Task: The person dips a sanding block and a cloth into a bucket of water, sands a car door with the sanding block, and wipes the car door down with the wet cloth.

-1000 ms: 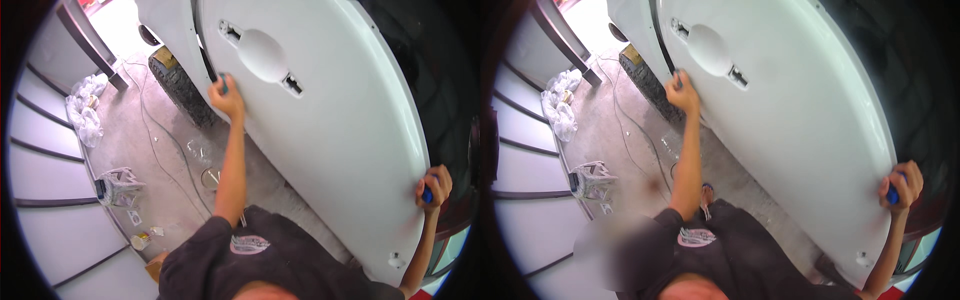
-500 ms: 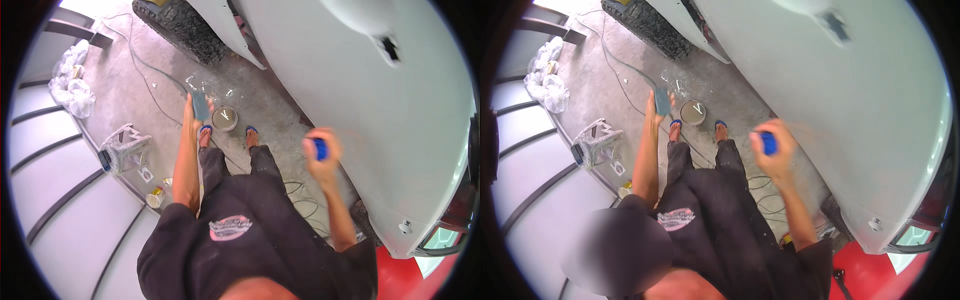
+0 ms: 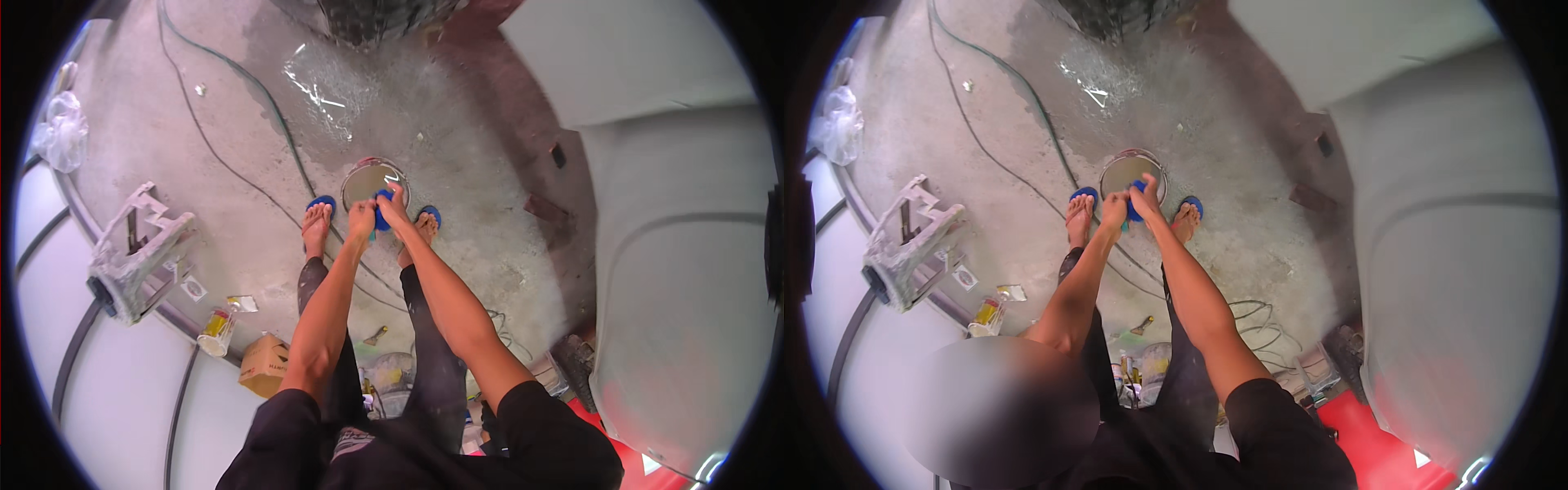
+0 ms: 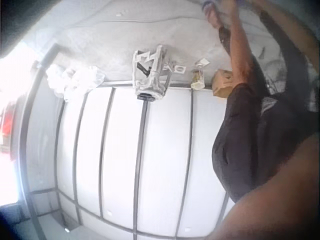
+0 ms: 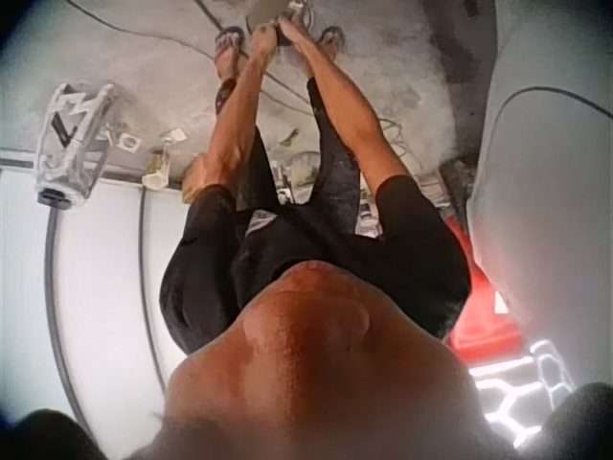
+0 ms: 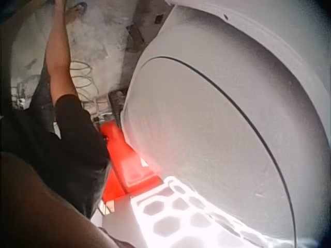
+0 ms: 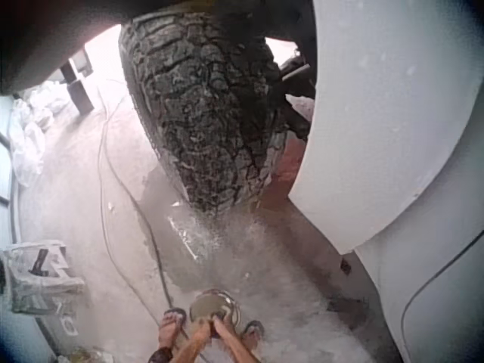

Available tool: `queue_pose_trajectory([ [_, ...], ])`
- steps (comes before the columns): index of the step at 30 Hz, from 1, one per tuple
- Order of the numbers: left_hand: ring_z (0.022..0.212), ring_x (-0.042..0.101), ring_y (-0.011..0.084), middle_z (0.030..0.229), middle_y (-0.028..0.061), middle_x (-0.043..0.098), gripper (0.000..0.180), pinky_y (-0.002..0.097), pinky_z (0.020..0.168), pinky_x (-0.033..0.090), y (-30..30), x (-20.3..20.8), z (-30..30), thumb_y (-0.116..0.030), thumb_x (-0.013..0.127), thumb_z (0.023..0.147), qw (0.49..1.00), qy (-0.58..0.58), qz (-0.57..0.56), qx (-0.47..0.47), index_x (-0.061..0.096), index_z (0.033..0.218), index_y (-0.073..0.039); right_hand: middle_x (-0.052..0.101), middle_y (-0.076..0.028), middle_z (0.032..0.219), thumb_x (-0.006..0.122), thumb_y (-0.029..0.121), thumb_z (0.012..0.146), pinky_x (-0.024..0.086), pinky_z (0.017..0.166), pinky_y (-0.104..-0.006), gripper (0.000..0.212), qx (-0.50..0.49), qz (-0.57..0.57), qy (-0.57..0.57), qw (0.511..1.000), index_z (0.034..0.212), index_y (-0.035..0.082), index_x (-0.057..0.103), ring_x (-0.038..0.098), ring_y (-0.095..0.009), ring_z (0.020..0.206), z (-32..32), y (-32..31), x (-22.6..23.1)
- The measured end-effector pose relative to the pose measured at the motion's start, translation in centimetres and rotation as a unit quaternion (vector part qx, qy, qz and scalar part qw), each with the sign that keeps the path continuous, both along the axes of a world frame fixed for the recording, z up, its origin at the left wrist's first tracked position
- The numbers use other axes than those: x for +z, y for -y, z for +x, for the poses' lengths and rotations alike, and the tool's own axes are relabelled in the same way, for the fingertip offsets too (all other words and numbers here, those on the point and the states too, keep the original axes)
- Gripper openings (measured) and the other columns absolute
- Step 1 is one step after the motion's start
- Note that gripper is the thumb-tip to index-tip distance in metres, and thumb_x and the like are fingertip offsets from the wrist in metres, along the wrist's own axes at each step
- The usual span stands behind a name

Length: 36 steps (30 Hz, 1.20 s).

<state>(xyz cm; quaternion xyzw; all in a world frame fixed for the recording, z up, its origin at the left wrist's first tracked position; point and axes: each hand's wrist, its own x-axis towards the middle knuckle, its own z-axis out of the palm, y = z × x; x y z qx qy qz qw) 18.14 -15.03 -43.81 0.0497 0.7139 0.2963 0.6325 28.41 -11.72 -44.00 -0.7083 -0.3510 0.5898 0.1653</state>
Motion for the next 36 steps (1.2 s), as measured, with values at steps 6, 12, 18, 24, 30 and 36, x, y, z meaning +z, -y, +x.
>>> queue_pose_trajectory([
  [6,0.1,0.07,0.0298,0.112,0.0211,0.072,0.048,0.0413,0.086,0.056,-0.2,-11.4,8.2,-0.035,0.066,0.093,0.984,-0.065,-0.157,0.052,0.064,0.124,0.002,0.057,-0.023,0.142,0.058,0.036,0.1,0.043,0.106,-0.0408,0.061,0.067,-0.108,0.047,0.991,0.151,0.007,0.042,0.057,-0.032,0.129,5.2,0.2,-12.7],
  [12,0.126,0.058,0.03,0.139,0.0157,0.061,0.058,0.0416,0.104,0.045,5.9,-31.5,0.5,-0.037,0.056,0.098,0.989,-0.133,-0.06,-0.007,0.056,0.142,0.001,0.066,-0.02,0.13,0.059,0.031,0.095,0.049,0.102,-0.042,0.052,-0.011,-0.139,0.035,0.99,0.136,-0.002,0.057,0.063,-0.031,0.121,-3.7,0.4,-18.7],
  [18,0.095,0.067,0.0231,0.112,0.0095,0.069,0.038,0.0384,0.077,0.053,-2.2,-12.1,6.4,-0.031,0.06,0.1,0.987,0.079,-0.131,-0.042,0.065,0.127,-0.006,0.07,-0.019,0.122,0.059,0.04,0.094,0.055,0.093,-0.0475,0.052,-0.174,-0.174,0.13,0.961,0.13,0.003,0.062,0.069,-0.035,0.109,6.4,0.0,-14.2],
  [24,0.084,0.066,0.021,0.104,0.0075,0.068,0.044,0.0356,0.064,0.053,-3.3,4.3,-6.5,-0.047,0.058,0.1,0.949,0.315,-0.016,0.023,0.063,0.122,-0.009,0.071,-0.014,0.102,0.062,0.04,0.096,0.06,0.063,-0.0395,0.039,-0.361,-0.147,-0.471,0.791,0.116,0.008,0.068,0.071,-0.031,0.079,5.1,-1.0,9.3],
  [30,0.08,0.066,0.021,0.096,0.0049,0.066,0.044,0.0343,0.065,0.056,-4.3,16.2,-18.1,-0.05,0.061,0.097,0.972,0.204,0.016,-0.119,0.062,0.116,-0.011,0.071,-0.018,0.108,0.063,0.042,0.095,0.061,0.064,-0.0397,0.044,-0.446,0.108,-0.561,0.689,0.118,0.005,0.068,0.072,-0.033,0.079,12.7,-1.8,38.0],
  [36,0.054,0.06,0.0256,0.069,0.0085,0.059,0.04,0.039,0.046,0.051,-6.1,23.9,-27.8,-0.051,0.053,0.098,0.967,0.119,-0.053,-0.219,0.058,0.098,-0.011,0.069,-0.017,0.114,0.059,0.033,0.1,0.059,0.073,-0.0371,0.039,-0.65,0.61,-0.085,0.445,0.122,0.001,0.063,0.072,-0.029,0.083,21.9,3.3,60.8],
])
